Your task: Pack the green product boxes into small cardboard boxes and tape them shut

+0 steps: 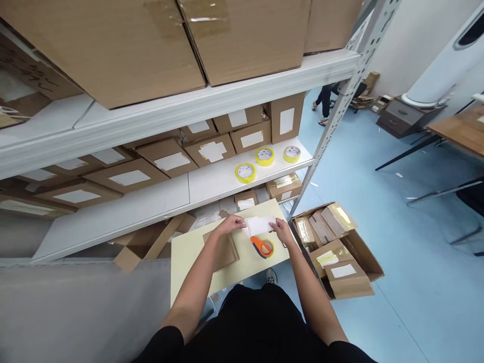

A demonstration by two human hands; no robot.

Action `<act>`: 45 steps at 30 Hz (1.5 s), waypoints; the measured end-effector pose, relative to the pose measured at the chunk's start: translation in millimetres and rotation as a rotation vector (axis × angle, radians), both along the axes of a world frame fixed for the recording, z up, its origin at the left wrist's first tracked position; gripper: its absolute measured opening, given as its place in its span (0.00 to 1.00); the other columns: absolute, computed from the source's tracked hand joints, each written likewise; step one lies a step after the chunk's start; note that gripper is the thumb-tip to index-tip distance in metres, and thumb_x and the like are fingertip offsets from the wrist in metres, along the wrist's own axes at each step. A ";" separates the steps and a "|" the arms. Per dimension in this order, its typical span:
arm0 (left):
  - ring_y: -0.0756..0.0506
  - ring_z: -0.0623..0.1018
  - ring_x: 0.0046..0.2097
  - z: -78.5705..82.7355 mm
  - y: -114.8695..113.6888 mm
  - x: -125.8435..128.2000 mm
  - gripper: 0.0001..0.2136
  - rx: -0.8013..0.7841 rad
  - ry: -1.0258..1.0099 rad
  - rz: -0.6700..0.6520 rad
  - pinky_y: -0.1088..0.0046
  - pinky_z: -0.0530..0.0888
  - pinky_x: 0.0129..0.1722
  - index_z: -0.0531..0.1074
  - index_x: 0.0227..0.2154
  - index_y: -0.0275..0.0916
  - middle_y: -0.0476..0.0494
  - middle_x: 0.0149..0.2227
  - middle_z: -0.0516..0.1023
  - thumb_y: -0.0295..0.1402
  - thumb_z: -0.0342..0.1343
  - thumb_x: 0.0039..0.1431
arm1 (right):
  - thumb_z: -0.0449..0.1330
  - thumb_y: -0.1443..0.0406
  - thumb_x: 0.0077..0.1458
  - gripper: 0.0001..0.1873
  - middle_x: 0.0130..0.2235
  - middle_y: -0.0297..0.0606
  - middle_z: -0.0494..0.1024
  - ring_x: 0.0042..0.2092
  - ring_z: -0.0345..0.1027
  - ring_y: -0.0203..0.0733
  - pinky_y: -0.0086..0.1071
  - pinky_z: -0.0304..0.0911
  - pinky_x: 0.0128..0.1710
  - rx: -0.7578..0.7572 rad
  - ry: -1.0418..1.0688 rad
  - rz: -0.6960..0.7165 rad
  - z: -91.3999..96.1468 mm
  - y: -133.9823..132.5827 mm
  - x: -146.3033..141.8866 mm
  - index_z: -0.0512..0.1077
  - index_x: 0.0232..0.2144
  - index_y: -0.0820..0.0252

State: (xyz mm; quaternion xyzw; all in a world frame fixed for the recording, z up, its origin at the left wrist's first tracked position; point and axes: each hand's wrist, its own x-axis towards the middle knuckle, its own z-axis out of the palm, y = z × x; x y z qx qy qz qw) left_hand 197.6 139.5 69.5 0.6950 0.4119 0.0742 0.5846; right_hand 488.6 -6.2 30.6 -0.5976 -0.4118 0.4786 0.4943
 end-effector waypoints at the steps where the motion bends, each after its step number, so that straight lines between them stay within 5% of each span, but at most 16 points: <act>1: 0.46 0.74 0.31 -0.4 2.3 -6.1 0.22 0.012 -0.015 0.051 0.71 0.70 0.35 0.79 0.25 0.37 0.46 0.27 0.79 0.55 0.69 0.44 | 0.63 0.40 0.55 0.26 0.29 0.34 0.74 0.32 0.66 0.43 0.33 0.62 0.32 0.008 0.022 -0.037 0.6 -1.4 2.9 0.69 0.27 0.56; 5: 0.43 0.78 0.36 -8.1 8.0 -16.7 0.25 0.024 -0.052 0.169 0.67 0.75 0.41 0.82 0.29 0.37 0.42 0.31 0.84 0.57 0.69 0.44 | 0.65 0.42 0.54 0.25 0.29 0.34 0.76 0.33 0.67 0.43 0.34 0.63 0.33 0.044 0.053 -0.067 9.1 -3.2 5.7 0.72 0.30 0.57; 13: 0.38 0.81 0.50 -29.8 -41.1 37.3 0.29 0.279 0.013 0.435 0.60 0.76 0.54 0.79 0.55 0.36 0.31 0.58 0.80 0.44 0.68 0.52 | 0.70 0.49 0.49 0.20 0.36 0.36 0.80 0.37 0.72 0.44 0.35 0.67 0.38 0.099 0.226 -0.086 43.2 4.5 -40.4 0.73 0.35 0.56; 16: 0.39 0.82 0.48 -15.2 -67.0 26.4 0.28 0.189 -0.122 0.590 0.62 0.77 0.50 0.80 0.51 0.34 0.30 0.52 0.82 0.54 0.57 0.63 | 0.69 0.50 0.47 0.18 0.32 0.35 0.79 0.35 0.71 0.44 0.35 0.67 0.37 0.118 0.160 -0.012 51.7 9.0 -52.4 0.73 0.32 0.56; 18: 0.40 0.82 0.45 1.5 -85.5 7.2 0.31 0.109 -0.242 0.572 0.65 0.77 0.45 0.82 0.47 0.33 0.32 0.46 0.84 0.58 0.53 0.64 | 0.68 0.50 0.47 0.18 0.31 0.35 0.79 0.35 0.72 0.44 0.36 0.67 0.37 0.122 0.101 0.112 59.1 15.0 -62.8 0.73 0.31 0.56; 22: 0.43 0.80 0.35 30.8 -124.2 -35.8 0.26 0.044 -0.219 0.443 0.71 0.74 0.35 0.83 0.39 0.33 0.41 0.35 0.84 0.54 0.68 0.51 | 0.69 0.51 0.48 0.16 0.33 0.37 0.81 0.36 0.73 0.45 0.36 0.68 0.38 0.152 0.041 0.355 79.3 30.8 -98.7 0.77 0.31 0.56; 27: 0.42 0.80 0.34 44.1 -157.9 -72.3 0.23 0.065 -0.131 0.745 0.69 0.75 0.35 0.83 0.30 0.34 0.45 0.29 0.83 0.53 0.71 0.45 | 0.71 0.52 0.49 0.17 0.36 0.38 0.82 0.38 0.74 0.44 0.37 0.70 0.41 0.180 0.126 0.362 94.9 37.0 -151.8 0.79 0.38 0.56; 30: 0.40 0.83 0.38 52.6 -166.7 -83.1 0.27 0.060 -0.296 1.021 0.65 0.78 0.41 0.84 0.37 0.33 0.40 0.36 0.86 0.53 0.72 0.44 | 0.70 0.51 0.51 0.19 0.37 0.37 0.82 0.39 0.75 0.43 0.38 0.70 0.43 0.132 0.162 0.282 92.7 26.0 -172.5 0.78 0.39 0.56; 33: 0.38 0.84 0.42 65.2 -169.8 -85.9 0.30 0.074 -0.430 1.171 0.61 0.79 0.46 0.84 0.42 0.33 0.35 0.41 0.87 0.53 0.74 0.44 | 0.69 0.50 0.52 0.18 0.34 0.37 0.82 0.37 0.76 0.43 0.38 0.71 0.41 0.056 0.212 0.394 89.9 7.7 -183.5 0.79 0.37 0.56; 38: 0.38 0.84 0.44 81.1 -168.7 -79.6 0.29 0.078 -0.501 1.182 0.60 0.79 0.49 0.83 0.43 0.32 0.35 0.43 0.87 0.52 0.74 0.45 | 0.70 0.51 0.52 0.16 0.32 0.37 0.83 0.35 0.76 0.43 0.39 0.72 0.41 0.035 0.302 0.420 96.2 -12.4 -190.5 0.78 0.35 0.55; 45: 0.38 0.84 0.45 81.7 -162.8 -71.9 0.27 0.103 -0.502 1.139 0.60 0.79 0.48 0.83 0.43 0.33 0.36 0.43 0.86 0.51 0.73 0.48 | 0.69 0.49 0.53 0.17 0.31 0.37 0.83 0.34 0.76 0.43 0.40 0.73 0.42 0.067 0.290 0.379 105.4 -13.4 -185.6 0.77 0.32 0.55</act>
